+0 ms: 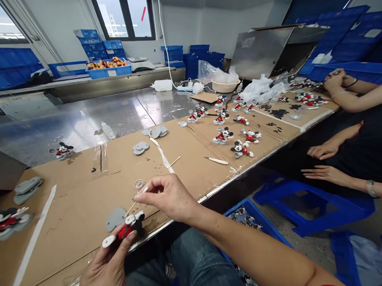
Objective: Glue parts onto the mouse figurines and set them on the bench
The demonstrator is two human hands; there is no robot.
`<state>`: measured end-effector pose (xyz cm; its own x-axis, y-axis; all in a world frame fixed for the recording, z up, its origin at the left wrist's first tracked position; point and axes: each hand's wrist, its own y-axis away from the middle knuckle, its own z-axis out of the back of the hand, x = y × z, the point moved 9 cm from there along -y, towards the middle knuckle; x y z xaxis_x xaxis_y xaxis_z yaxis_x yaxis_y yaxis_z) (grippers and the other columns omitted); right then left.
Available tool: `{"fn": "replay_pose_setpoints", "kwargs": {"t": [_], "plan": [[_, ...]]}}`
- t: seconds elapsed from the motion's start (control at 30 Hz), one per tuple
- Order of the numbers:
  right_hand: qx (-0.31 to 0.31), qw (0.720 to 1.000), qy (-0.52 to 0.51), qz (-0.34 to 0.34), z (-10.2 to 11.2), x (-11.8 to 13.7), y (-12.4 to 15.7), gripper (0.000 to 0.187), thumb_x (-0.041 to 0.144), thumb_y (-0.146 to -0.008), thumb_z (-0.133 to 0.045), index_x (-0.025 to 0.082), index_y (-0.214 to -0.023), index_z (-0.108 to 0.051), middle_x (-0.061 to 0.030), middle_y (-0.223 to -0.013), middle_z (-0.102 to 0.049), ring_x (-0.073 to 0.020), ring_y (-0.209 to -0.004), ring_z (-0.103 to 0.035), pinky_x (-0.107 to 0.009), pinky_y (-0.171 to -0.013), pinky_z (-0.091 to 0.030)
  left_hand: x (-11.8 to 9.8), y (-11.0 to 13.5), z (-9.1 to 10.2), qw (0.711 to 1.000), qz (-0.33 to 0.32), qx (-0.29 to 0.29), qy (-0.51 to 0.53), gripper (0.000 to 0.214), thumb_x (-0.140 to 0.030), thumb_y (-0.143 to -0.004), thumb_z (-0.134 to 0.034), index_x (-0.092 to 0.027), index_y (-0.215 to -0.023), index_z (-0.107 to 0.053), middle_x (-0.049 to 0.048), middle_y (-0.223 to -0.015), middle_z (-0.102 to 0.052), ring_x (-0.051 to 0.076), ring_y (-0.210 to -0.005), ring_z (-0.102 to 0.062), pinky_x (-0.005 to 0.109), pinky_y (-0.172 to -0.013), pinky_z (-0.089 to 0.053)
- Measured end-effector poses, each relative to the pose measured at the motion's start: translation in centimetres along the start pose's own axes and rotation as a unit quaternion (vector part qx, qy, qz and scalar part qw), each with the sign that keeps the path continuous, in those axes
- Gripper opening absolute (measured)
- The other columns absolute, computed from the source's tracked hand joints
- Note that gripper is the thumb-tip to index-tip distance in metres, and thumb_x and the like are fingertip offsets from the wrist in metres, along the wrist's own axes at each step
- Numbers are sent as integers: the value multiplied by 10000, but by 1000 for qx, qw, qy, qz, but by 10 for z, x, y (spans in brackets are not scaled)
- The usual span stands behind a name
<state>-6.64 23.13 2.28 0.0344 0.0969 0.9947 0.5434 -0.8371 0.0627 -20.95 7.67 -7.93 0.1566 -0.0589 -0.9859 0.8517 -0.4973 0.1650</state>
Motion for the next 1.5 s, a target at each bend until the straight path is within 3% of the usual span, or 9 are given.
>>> {"fn": "replay_pose_setpoints", "kwargs": {"t": [0.23,0.4,0.63,0.8,0.9,1.1,1.33,1.5], "plan": [[14,999,30,15,-7,-2,5,229,300,-643,-847,159,-600,-671,11,-674,-659,-117,-653,-588,-238,-657,-465,0,-1,-1,1000,10,6,1,436,-408,-470,-909,-246,-856,-784,21,-912,-770,270,-926,-713,421,-954,-560],[18,991,92,91,-11,19,14,122,134,-737,-737,163,-632,-683,23,-697,-639,-95,-639,-576,-213,-621,-442,0,1,0,1000,1,-5,22,404,-402,-471,-909,-245,-822,-784,15,-889,-769,255,-902,-703,447,-989,-530],[29,985,129,109,-12,33,20,122,150,-739,-747,175,-635,-689,21,-671,-621,-106,-629,-556,-228,-596,-432,0,3,4,999,-25,-16,33,365,-385,-483,-908,-236,-790,-778,16,-835,-759,228,-856,-698,416,-980,-525],[-29,981,134,140,-1,42,15,118,201,-753,-754,185,-650,-698,17,-674,-632,-114,-651,-556,-245,-655,-448,-4,5,2,998,-48,-20,47,332,-349,-511,-904,-248,-801,-777,1,-832,-761,198,-813,-700,322,-885,-573],[-58,973,160,157,5,36,3,116,198,-772,-744,180,-667,-699,12,-700,-650,-115,-665,-573,-248,-669,-446,-11,8,1,993,-99,-22,58,310,-337,-560,-885,-251,-838,-777,-10,-831,-759,184,-778,-698,285,-816,-592],[-89,961,205,160,11,18,-20,153,135,-768,-742,169,-640,-664,9,-705,-648,-119,-680,-584,-243,-661,-436,-24,11,1,979,-201,-13,31,222,-367,-610,-863,-253,-776,-769,-8,-767,-742,193,-775,-681,371,-975,-529],[-99,950,248,164,12,16,-30,163,115,-768,-749,163,-648,-650,12,-704,-642,-118,-682,-581,-244,-676,-424,-30,11,-3,978,-211,7,4,239,-406,-644,-842,-241,-802,-772,13,-798,-742,217,-768,-681,408,-945,-541],[-105,944,270,160,14,14,-36,186,96,-769,-742,167,-639,-629,14,-703,-628,-126,-699,-574,-253,-683,-407,-23,9,-5,973,-230,29,2,239,-418,-695,-805,-230,-839,-775,8,-848,-748,178,-818,-679,283,-887,-544]]}}
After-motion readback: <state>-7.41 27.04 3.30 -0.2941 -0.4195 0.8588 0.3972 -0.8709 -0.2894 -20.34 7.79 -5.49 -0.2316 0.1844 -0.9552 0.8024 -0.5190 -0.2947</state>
